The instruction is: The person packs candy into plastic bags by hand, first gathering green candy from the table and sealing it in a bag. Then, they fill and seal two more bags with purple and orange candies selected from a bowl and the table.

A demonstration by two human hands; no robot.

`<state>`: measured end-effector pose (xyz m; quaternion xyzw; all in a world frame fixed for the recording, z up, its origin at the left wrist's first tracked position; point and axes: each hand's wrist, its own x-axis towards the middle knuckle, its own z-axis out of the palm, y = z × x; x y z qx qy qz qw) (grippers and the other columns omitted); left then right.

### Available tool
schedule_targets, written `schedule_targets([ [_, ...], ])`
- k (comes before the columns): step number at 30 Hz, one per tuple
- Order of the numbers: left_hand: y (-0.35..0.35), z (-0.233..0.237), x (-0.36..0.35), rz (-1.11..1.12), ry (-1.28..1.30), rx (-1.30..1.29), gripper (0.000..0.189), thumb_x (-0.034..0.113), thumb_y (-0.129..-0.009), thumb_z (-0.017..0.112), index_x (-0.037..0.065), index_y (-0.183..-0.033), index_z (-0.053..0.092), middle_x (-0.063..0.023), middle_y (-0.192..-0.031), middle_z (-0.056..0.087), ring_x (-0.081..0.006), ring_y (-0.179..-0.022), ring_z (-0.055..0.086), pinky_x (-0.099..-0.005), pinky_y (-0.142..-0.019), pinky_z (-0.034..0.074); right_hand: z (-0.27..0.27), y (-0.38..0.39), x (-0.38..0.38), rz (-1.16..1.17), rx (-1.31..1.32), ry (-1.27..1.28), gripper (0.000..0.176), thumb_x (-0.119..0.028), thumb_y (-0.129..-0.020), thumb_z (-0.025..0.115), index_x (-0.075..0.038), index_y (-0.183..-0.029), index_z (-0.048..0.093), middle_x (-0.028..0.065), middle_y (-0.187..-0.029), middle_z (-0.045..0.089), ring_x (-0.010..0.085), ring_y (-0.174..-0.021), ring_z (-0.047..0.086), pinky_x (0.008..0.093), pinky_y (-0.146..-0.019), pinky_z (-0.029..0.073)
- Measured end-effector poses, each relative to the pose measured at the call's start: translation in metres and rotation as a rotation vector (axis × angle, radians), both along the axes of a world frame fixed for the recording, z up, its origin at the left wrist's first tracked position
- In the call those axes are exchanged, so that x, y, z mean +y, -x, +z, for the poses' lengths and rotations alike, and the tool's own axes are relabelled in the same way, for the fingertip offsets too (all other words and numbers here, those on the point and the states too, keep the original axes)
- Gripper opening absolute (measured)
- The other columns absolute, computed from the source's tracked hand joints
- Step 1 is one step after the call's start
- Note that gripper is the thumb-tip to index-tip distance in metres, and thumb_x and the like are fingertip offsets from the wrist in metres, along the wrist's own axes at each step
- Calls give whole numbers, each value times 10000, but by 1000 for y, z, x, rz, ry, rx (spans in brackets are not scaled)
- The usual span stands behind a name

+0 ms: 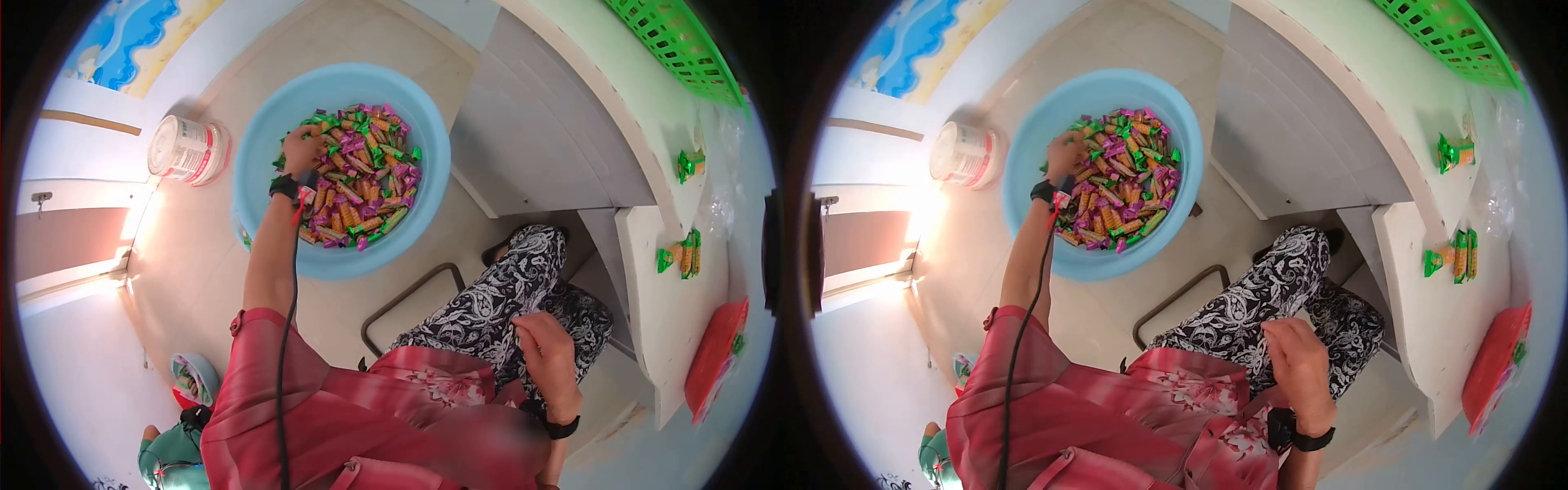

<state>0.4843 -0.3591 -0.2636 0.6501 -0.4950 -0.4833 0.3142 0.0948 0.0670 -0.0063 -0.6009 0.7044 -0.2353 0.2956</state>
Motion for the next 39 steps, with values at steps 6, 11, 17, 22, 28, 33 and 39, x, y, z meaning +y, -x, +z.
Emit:
schedule_targets([
  [6,-36,19,21,33,-97,802,328,-2,-989,710,-31,-1314,671,-73,-1013,721,-147,-860,730,-227,-680,606,-2,-1,2,61,0,44,177,0,-934,698,-24,-1108,719,153,-1034,714,369,-932,705,427,-798,575],
  [11,-26,52,52,-11,-129,960,357,6,-1013,689,-23,-1364,630,-110,-1162,713,-160,-1012,726,-222,-720,614,-1,-3,3,96,9,73,179,9,-926,700,-20,-1101,719,152,-1032,713,369,-934,702,433,-790,573],
  [17,-11,51,46,108,7,925,438,38,-1032,670,-21,-1451,556,-135,-1273,675,-167,-1062,700,-233,-788,632,-1,-1,12,63,37,83,170,11,-918,708,-20,-1085,722,151,-1023,715,366,-920,705,428,-786,573],
  [22,-4,40,41,45,20,569,318,49,-998,717,-22,-1307,686,-139,-1210,721,-204,-1050,726,-305,-825,641,-7,0,15,46,65,89,168,12,-914,711,-24,-1078,726,148,-1016,717,364,-911,706,425,-786,575],
  [28,4,-1,30,-402,567,-857,260,122,-855,799,105,-1114,799,-135,-1134,711,-363,-1000,717,-445,-801,613,-12,-1,5,68,56,42,172,12,-911,709,-30,-1077,727,142,-1009,714,358,-917,703,426,-784,573],
  [33,40,4,44,-510,593,-1131,168,92,-802,763,86,-969,780,-130,-1125,676,-344,-1048,705,-459,-833,607,-15,0,0,67,59,15,168,3,-914,706,-36,-1077,728,139,-1006,714,357,-920,703,425,-787,572],
  [39,36,-11,13,-754,484,-1227,212,65,-786,764,53,-997,757,-159,-1082,672,-354,-1093,686,-495,-822,589,-18,4,5,29,70,14,162,-5,-915,707,-34,-1074,722,136,-999,714,356,-918,703,427,-782,572],
])
